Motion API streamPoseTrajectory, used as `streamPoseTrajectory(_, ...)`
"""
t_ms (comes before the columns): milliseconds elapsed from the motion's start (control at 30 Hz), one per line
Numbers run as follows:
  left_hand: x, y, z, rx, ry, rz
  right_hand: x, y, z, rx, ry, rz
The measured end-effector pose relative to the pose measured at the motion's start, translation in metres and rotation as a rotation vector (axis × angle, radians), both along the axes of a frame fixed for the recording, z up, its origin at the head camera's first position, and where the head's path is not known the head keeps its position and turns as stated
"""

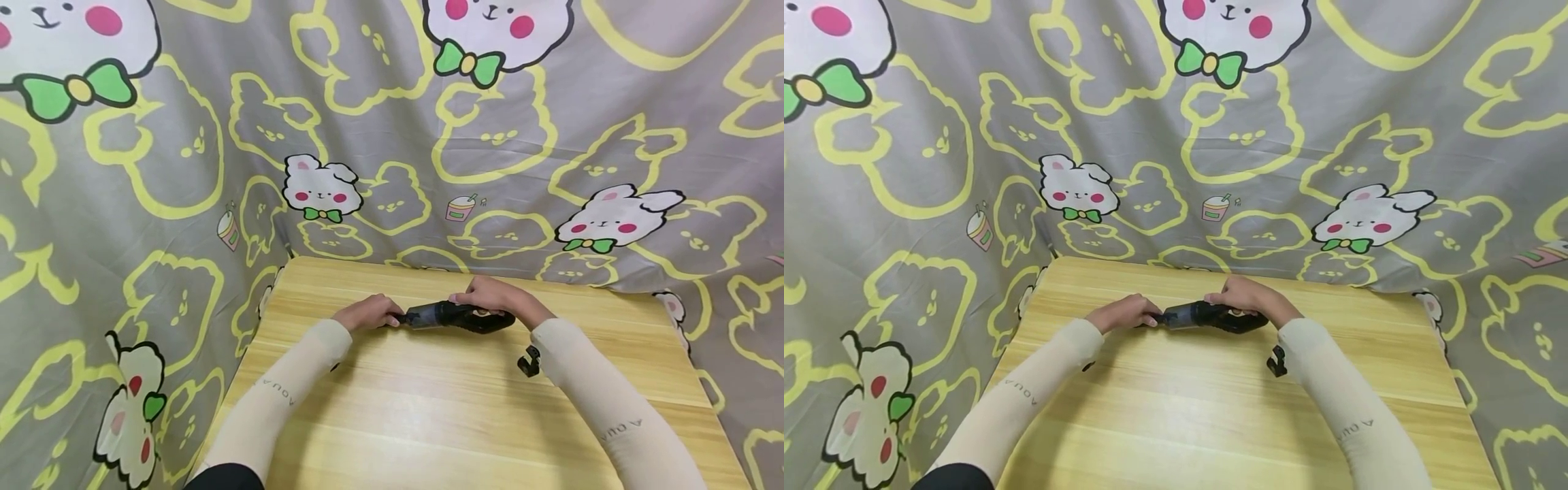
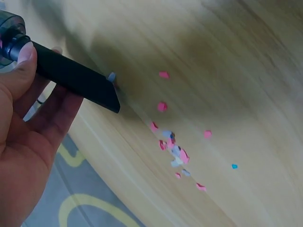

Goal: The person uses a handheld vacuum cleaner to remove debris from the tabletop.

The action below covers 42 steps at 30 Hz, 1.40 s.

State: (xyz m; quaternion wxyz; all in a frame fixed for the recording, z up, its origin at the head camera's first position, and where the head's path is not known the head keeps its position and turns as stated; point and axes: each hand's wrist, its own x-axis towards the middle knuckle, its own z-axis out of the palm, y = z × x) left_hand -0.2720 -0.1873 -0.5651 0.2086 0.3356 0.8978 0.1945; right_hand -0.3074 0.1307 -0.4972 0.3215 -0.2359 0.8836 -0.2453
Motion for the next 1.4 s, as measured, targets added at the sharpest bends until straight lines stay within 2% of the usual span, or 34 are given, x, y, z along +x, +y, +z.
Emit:
streamPoseTrajectory(200, 0.007, 0.004, -0.002, -0.011, 0.014, -0.028, 0.006, 0.007, -0.006, -0.016, -0.032, -0.018)
streamPoseTrajectory(433, 0.014, 0.005, -0.001, -0.034, 0.002, -0.006, 0.015, 0.009, -0.011, -0.043, -0.033, -0.012)
streamPoseTrajectory(733, 0.022, -0.003, -0.003, -0.003, -0.055, 0.048, 0.028, 0.001, -0.015, -0.045, 0.072, 0.041)
streamPoseTrajectory(967, 0.027, -0.006, -0.002, 0.008, -0.079, 0.053, 0.035, -0.003, -0.017, -0.049, 0.091, 0.056)
streamPoseTrajectory(1100, 0.03, -0.011, -0.002, 0.004, -0.077, 0.058, 0.038, -0.007, -0.018, -0.051, 0.132, 0.085)
streamPoseTrajectory(1400, 0.029, -0.021, 0.002, 0.014, -0.096, 0.113, 0.044, -0.024, -0.006, 0.004, 0.283, 0.141)
